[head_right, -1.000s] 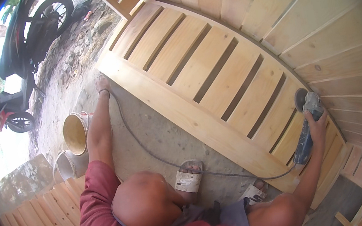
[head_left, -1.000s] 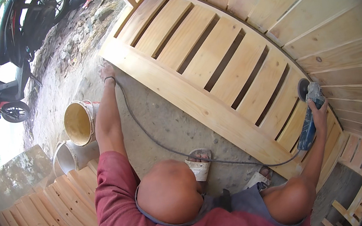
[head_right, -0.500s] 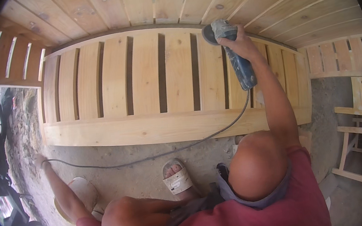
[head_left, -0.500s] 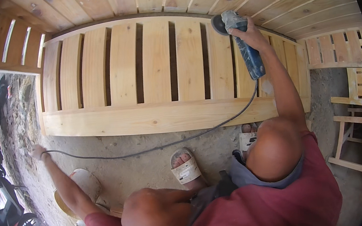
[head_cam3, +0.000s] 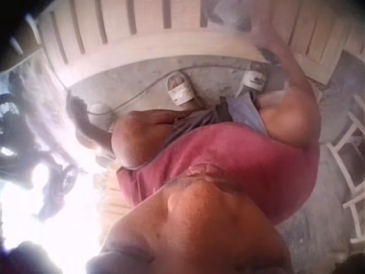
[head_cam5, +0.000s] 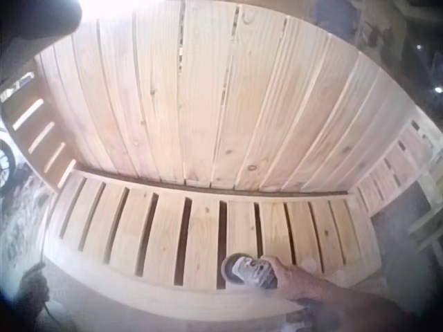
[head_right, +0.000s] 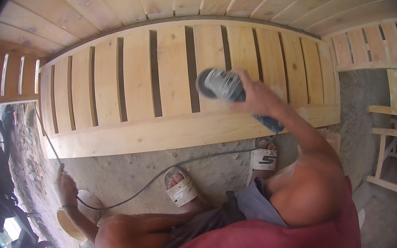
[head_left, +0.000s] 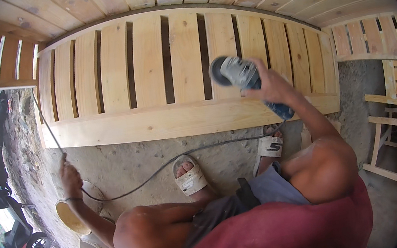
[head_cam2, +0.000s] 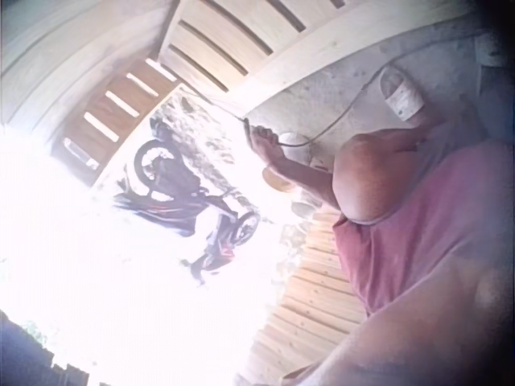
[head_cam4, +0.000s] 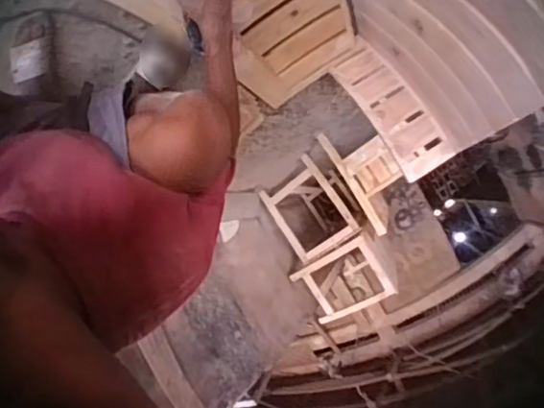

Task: The person sands the surface and edges of a wooden bench using a power sander, moving along the back slats and the side frames.

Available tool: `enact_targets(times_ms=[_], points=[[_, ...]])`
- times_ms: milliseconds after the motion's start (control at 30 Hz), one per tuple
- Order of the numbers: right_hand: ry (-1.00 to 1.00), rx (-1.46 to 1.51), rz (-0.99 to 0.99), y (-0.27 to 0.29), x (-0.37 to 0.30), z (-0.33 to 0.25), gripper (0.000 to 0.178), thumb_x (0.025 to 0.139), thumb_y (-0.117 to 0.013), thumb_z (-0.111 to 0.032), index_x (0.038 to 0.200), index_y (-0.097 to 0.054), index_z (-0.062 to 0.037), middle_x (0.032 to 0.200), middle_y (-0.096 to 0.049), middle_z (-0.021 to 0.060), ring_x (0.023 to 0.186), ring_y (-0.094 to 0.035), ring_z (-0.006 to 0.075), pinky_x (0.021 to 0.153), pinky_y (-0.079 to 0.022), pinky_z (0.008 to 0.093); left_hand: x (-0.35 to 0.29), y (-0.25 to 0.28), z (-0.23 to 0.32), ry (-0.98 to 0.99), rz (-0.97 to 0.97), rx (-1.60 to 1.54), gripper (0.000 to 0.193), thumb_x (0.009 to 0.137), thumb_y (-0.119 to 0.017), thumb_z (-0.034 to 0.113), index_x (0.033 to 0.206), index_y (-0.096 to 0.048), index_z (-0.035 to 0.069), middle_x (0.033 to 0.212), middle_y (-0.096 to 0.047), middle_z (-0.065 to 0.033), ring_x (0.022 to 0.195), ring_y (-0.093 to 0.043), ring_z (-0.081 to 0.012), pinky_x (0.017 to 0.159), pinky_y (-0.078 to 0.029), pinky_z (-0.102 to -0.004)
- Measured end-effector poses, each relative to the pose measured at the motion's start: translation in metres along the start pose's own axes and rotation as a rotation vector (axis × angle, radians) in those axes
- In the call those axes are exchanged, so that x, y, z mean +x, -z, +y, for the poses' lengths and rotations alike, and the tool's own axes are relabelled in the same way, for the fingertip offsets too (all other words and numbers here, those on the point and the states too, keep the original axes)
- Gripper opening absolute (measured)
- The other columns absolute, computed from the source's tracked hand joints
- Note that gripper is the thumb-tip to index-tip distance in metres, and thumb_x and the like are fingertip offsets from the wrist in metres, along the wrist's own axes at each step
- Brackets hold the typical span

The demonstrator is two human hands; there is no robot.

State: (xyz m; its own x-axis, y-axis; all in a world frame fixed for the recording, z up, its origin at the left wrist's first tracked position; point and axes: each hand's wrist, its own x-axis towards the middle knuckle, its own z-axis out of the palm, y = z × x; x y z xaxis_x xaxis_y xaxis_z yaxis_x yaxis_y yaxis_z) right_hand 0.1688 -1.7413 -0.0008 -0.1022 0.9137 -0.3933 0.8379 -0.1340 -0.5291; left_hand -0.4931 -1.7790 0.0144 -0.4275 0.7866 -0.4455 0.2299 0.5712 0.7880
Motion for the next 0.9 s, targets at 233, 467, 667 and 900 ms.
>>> enact_targets(times_ms=[233,467,667,900], points=[[0.167,-0.079,-0.198,-0.025,-0.035,-0.016,0.091,0.076,-0.083,-0.037,0.145,-0.029,-0.0121,0.107,-0.067,0.0296,0.097,-0.068,0.0487,0.087,-0.054,0.0532,-0.023,0.097,0.083,-0.190,-0.093,-0.838,0.049,0.106,-0.039,0.007,0.152,-0.029,-0.007,0.080,-0.037,0.0036,0.053,-0.027,-0.0006,0.037,-0.022,-0.0167],[0.143,-0.083,-0.038,0.011,0.012,0.010,0.094,0.078,-0.079,-0.041,0.149,-0.026,-0.0113,0.105,-0.068,0.0312,0.099,-0.068,0.0469,0.089,-0.053,0.0506,-0.085,0.042,0.021,0.021,-0.036,-0.463,0.043,0.102,-0.044,0.011,0.143,-0.037,-0.002,0.082,-0.042,0.0022,0.056,-0.035,-0.0035,0.042,-0.029,-0.0190],[0.120,-0.065,0.042,0.046,0.082,0.012,0.096,0.080,-0.078,-0.047,0.151,-0.025,-0.0100,0.119,-0.065,0.0320,0.111,-0.066,0.0445,0.099,-0.050,0.0468,-0.162,-0.067,0.039,0.064,-0.213,0.092,0.035,0.098,-0.050,0.016,0.130,-0.047,0.001,0.084,-0.050,0.0014,0.061,-0.044,-0.0060,0.048,-0.035,-0.0207],[0.177,-0.060,0.344,0.066,0.152,0.053,0.099,0.078,-0.077,-0.058,0.148,-0.032,-0.0038,0.127,-0.061,0.0324,0.120,-0.061,0.0449,0.104,-0.047,0.0457,-0.224,-0.129,0.050,-0.094,-0.509,0.410,0.027,0.093,-0.058,0.021,0.116,-0.059,0.006,0.087,-0.060,0.0004,0.066,-0.054,-0.0089,0.054,-0.043,-0.0226]])
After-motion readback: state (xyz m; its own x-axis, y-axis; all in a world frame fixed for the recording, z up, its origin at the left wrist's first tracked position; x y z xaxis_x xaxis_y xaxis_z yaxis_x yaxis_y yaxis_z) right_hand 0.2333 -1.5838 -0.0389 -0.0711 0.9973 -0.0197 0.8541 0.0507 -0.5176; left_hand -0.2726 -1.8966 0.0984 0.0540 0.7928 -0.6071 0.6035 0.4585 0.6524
